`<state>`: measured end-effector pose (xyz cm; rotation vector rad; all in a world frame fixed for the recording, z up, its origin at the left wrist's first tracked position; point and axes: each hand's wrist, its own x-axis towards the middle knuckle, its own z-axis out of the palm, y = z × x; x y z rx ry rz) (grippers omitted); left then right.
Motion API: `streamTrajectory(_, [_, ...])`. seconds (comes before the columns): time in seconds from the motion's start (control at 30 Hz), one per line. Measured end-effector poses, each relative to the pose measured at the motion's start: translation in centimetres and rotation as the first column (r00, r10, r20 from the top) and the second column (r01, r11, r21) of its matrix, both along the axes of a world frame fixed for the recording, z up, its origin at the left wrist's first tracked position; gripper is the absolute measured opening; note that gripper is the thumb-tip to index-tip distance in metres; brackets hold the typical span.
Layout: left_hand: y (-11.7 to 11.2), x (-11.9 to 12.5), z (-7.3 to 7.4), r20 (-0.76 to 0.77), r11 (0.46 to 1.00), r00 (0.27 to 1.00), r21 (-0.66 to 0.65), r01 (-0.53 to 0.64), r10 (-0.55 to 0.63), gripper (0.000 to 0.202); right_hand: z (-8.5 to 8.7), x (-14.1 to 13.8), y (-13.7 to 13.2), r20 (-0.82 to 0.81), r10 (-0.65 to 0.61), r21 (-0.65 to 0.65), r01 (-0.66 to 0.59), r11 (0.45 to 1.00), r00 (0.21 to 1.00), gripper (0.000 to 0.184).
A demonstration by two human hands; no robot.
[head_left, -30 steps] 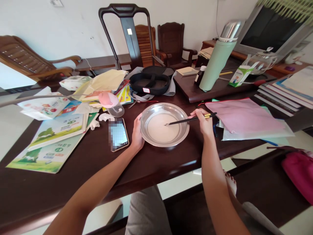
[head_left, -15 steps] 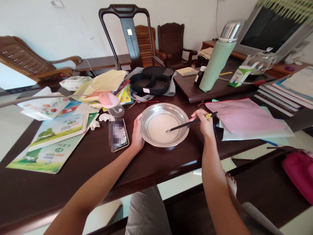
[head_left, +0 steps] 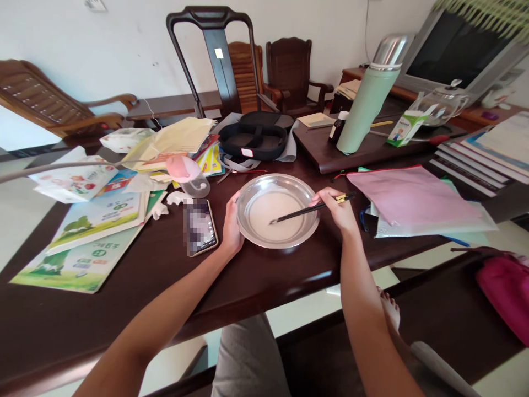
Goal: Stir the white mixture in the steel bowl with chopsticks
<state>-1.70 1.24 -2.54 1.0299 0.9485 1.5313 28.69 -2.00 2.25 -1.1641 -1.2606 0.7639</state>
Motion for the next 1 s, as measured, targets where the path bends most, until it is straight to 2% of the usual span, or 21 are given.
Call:
streamTrajectory(0.07, [0.01, -0.04, -0.02, 0.0, 1.0, 1.0, 0.002, 0.005, -0.005, 0.066, 0.1, -0.01, 0.05, 0.018, -0.033, 0.02, 0.033, 0.999, 0.999, 0.058])
streamTrajectory(0.13, [0.01, -0.05, -0.01, -0.002, 1.0, 1.0, -0.001, 0.005, -0.005, 0.066, 0.1, 0.15, 0.12, -0.016, -0.124, 0.043, 0.124, 0.991, 0.992, 0.057])
streamTrajectory(0.2, [0.0, -0.05, 0.01, -0.006, 1.0, 1.0, -0.006, 0.004, -0.004, 0.066, 0.07, 0.25, 0.14, -0.063, -0.161, 0.039, 0.164, 0.986, 0.985, 0.059])
streamTrajectory(0.37, [-0.01, 0.0, 0.05, -0.003, 1.0, 1.0, 0.001, 0.003, -0.003, 0.067, 0.2, -0.17, 0.04, -0.007, -0.008, -0.001, 0.008, 1.0, 1.0, 0.06])
streamTrajectory(0.43, [-0.03, 0.0, 0.05, -0.009, 1.0, 1.0, 0.008, 0.004, -0.004, 0.066, 0.16, -0.1, 0.11, 0.013, -0.05, 0.026, 0.05, 0.998, 0.999, 0.059])
streamTrajectory(0.5, [-0.03, -0.03, 0.04, -0.019, 1.0, 1.0, 0.006, 0.004, -0.004, 0.064, 0.01, 0.19, 0.2, -0.013, -0.144, 0.054, 0.144, 0.988, 0.99, 0.059])
streamTrajectory(0.57, [-0.02, -0.06, 0.02, -0.026, 1.0, 1.0, -0.002, 0.0, 0.0, 0.062, -0.16, 0.44, 0.21, -0.05, -0.184, 0.056, 0.187, 0.981, 0.982, 0.058])
streamTrajectory(0.7, [0.04, -0.06, -0.06, -0.008, 1.0, 1.0, -0.012, -0.002, 0.002, 0.062, -0.12, 0.21, 0.09, -0.025, -0.033, 0.018, 0.033, 0.999, 0.999, 0.058])
streamTrajectory(0.77, [0.06, -0.04, -0.09, 0.007, 1.0, 1.0, -0.01, 0.006, -0.006, 0.064, 0.0, 0.08, 0.13, 0.006, -0.002, 0.025, 0.002, 1.0, 1.0, 0.058])
streamTrajectory(0.93, [0.02, -0.05, -0.06, -0.005, 1.0, 1.0, -0.008, 0.008, -0.008, 0.061, -0.08, 0.48, 0.25, -0.069, -0.182, 0.071, 0.187, 0.98, 0.981, 0.058])
streamTrajectory(1.0, [0.0, -0.04, -0.02, -0.01, 1.0, 1.0, -0.01, -0.003, 0.002, 0.059, -0.1, 0.43, 0.13, -0.08, -0.143, 0.049, 0.147, 0.988, 0.987, 0.058])
